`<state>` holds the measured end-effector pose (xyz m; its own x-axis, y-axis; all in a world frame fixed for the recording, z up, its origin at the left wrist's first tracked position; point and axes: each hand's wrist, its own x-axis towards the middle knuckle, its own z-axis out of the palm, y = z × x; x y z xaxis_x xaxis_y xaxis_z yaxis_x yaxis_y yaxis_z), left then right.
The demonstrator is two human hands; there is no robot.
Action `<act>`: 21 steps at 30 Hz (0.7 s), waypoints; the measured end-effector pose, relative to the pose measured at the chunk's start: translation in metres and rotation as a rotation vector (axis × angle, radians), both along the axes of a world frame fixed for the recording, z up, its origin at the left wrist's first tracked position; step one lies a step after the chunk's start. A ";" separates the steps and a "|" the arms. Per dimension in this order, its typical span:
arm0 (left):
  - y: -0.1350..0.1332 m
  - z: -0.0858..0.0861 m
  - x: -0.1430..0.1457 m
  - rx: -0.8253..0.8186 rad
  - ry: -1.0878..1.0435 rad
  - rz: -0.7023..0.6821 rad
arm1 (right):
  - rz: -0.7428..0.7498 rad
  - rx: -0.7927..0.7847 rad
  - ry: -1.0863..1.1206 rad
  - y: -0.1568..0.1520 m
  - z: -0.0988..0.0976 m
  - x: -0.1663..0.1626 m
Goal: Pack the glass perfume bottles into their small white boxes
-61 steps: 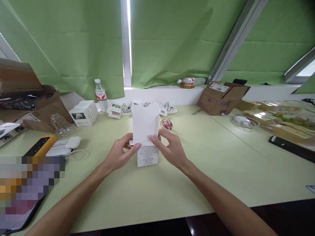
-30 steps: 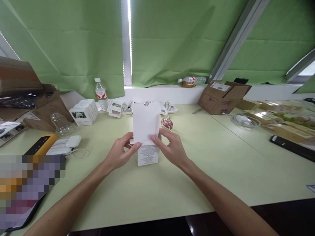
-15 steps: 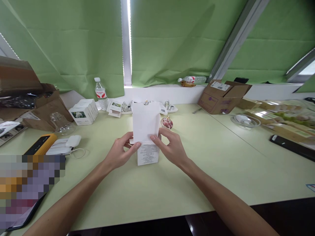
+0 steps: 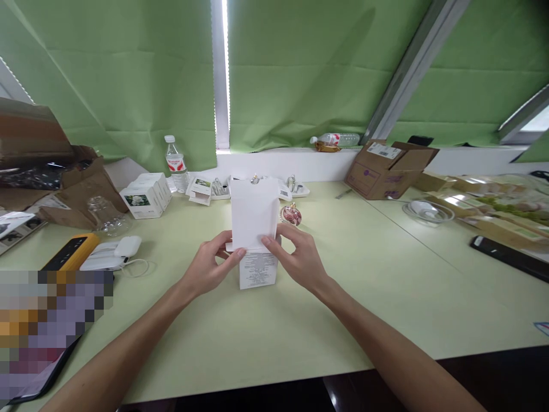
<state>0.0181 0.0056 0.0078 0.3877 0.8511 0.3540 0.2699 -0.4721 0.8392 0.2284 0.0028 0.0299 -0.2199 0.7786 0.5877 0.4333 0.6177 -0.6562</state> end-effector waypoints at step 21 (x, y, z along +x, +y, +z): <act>0.000 -0.002 0.000 -0.005 0.008 0.008 | 0.000 0.008 0.004 0.001 0.000 0.000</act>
